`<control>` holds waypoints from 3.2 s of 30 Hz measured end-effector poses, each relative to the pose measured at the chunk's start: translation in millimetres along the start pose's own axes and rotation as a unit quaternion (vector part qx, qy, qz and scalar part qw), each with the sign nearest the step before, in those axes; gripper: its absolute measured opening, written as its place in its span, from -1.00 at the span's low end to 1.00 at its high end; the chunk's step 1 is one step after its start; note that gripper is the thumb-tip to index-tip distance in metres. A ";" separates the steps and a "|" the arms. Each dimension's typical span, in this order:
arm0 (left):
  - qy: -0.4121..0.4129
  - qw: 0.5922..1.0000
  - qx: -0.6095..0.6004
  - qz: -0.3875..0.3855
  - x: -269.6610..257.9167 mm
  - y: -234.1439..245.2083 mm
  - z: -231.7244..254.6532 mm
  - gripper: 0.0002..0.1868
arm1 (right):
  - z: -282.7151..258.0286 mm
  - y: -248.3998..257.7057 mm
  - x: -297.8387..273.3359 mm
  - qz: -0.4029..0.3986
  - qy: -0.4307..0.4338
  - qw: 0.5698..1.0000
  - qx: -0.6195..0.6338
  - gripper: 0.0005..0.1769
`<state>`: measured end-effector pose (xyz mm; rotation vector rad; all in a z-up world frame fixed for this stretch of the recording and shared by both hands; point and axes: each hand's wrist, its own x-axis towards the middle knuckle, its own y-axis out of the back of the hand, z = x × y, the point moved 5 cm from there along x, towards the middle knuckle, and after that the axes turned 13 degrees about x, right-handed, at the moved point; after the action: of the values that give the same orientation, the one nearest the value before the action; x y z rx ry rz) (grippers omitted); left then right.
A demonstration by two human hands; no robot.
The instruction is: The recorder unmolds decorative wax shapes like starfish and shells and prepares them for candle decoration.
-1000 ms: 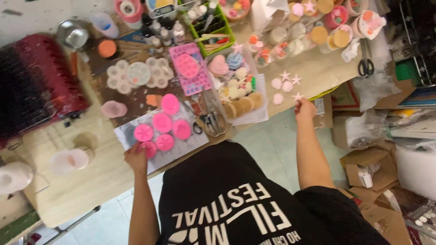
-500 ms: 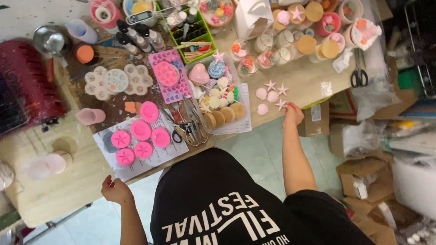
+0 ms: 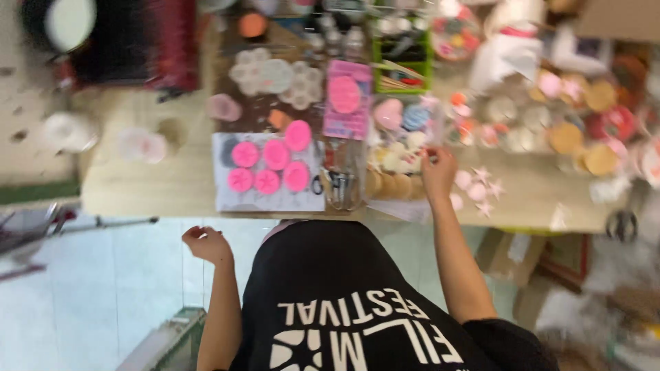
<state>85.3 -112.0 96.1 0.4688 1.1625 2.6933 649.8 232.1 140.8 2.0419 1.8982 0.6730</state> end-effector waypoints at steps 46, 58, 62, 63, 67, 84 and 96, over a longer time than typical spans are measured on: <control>-0.022 0.973 -0.114 -0.199 279.6 -118.7 11.2 -0.77 | -324.6 -624.9 -116.0 -0.260 0.063 0.963 0.024 -0.10; 0.028 0.917 -0.276 -0.286 277.7 -72.5 53.7 -0.82 | -311.8 -622.0 -97.7 -0.167 0.079 0.983 0.018 -0.18; -0.115 0.935 -0.216 -0.257 270.0 -48.7 46.8 -0.79 | -305.8 -612.3 -101.5 -0.153 0.083 0.982 0.066 -0.18; -0.145 0.937 -0.193 -0.251 264.3 -56.0 37.8 -0.79 | -299.4 -607.8 -98.7 -0.146 0.088 0.982 0.075 -0.18; -0.218 0.908 -0.184 -0.307 259.2 -82.3 28.2 -0.76 | -220.9 -559.4 -136.8 -0.138 -0.174 0.968 0.120 -0.52; -0.244 0.941 -0.013 -0.236 218.3 -150.4 26.0 -0.17 | -147.7 -280.8 -132.6 0.178 -0.197 0.961 0.081 -0.85; -0.130 0.961 -0.052 -0.239 205.0 -158.1 31.7 -0.28 | -128.9 -201.3 -156.6 0.108 -0.158 0.961 -0.199 -0.83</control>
<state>-90.5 74.1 45.6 0.4402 0.9157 2.1872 406.1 83.6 127.5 1.9642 1.2589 0.6664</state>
